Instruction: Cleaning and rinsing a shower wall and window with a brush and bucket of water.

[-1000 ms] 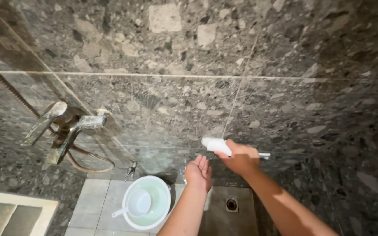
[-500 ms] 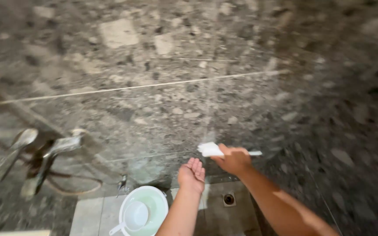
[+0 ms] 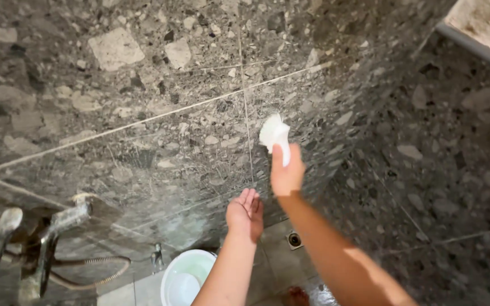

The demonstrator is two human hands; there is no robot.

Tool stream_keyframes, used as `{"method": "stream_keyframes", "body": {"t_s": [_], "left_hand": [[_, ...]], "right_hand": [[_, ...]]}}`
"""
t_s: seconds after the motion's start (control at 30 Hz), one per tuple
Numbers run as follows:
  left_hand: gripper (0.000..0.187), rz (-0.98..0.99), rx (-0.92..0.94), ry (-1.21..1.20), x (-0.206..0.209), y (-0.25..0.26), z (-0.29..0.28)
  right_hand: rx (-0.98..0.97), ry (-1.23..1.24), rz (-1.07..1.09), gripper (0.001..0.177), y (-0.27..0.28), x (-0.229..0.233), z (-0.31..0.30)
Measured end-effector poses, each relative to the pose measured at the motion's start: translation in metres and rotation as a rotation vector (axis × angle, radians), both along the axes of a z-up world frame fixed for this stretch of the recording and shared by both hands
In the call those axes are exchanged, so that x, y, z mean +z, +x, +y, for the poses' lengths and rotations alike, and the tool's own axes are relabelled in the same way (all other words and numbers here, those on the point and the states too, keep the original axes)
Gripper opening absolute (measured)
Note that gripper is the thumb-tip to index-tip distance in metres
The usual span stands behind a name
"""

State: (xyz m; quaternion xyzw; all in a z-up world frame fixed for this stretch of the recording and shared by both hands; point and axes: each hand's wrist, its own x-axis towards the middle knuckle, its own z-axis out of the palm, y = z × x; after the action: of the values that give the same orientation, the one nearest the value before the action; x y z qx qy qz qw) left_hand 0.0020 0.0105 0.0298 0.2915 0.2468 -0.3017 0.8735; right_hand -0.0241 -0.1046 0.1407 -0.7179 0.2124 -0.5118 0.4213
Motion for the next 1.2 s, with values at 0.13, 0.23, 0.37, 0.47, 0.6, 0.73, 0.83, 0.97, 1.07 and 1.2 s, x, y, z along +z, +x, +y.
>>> {"method": "stream_keyframes", "body": {"t_s": [0.13,0.23,0.37,0.47,0.6,0.73,0.83,0.97,1.07,1.2], "left_hand": [[0.052,-0.001,-0.047,0.052,0.005,0.01,0.01],[0.052,-0.015,-0.028,0.026,-0.005,0.031,0.012],[0.048,-0.032,-0.1,0.144,-0.005,0.038,0.022],[0.051,-0.047,-0.117,0.161,0.015,0.035,0.025],[0.054,-0.102,-0.038,0.005,0.056,0.025,0.023],[0.056,-0.067,-0.109,0.001,0.062,0.033,0.01],[0.055,-0.089,-0.136,0.008,0.053,0.029,0.01],[0.054,-0.044,-0.076,-0.023,0.061,0.034,-0.001],[0.052,-0.041,-0.04,-0.084,0.078,0.033,-0.012],[0.052,-0.028,-0.033,-0.035,0.064,0.037,-0.03]], "right_hand": [[-0.12,0.289,-0.012,0.04,0.03,-0.116,0.025],[-0.276,0.61,0.306,0.059,0.047,-0.182,0.037],[-0.073,1.414,0.19,0.073,0.059,-0.231,0.041],[0.022,1.619,-0.013,0.074,0.064,-0.177,0.042],[-0.151,1.157,0.0,0.089,0.057,-0.128,0.04],[-0.428,0.799,0.021,0.083,0.053,-0.144,0.027],[-0.198,1.397,0.28,0.092,0.041,-0.138,0.016],[-0.228,1.294,-0.109,0.063,0.035,-0.032,0.004],[-0.143,1.05,-0.292,0.056,0.026,0.009,-0.008],[-0.183,0.965,-0.205,0.054,0.02,-0.025,-0.023]]}}
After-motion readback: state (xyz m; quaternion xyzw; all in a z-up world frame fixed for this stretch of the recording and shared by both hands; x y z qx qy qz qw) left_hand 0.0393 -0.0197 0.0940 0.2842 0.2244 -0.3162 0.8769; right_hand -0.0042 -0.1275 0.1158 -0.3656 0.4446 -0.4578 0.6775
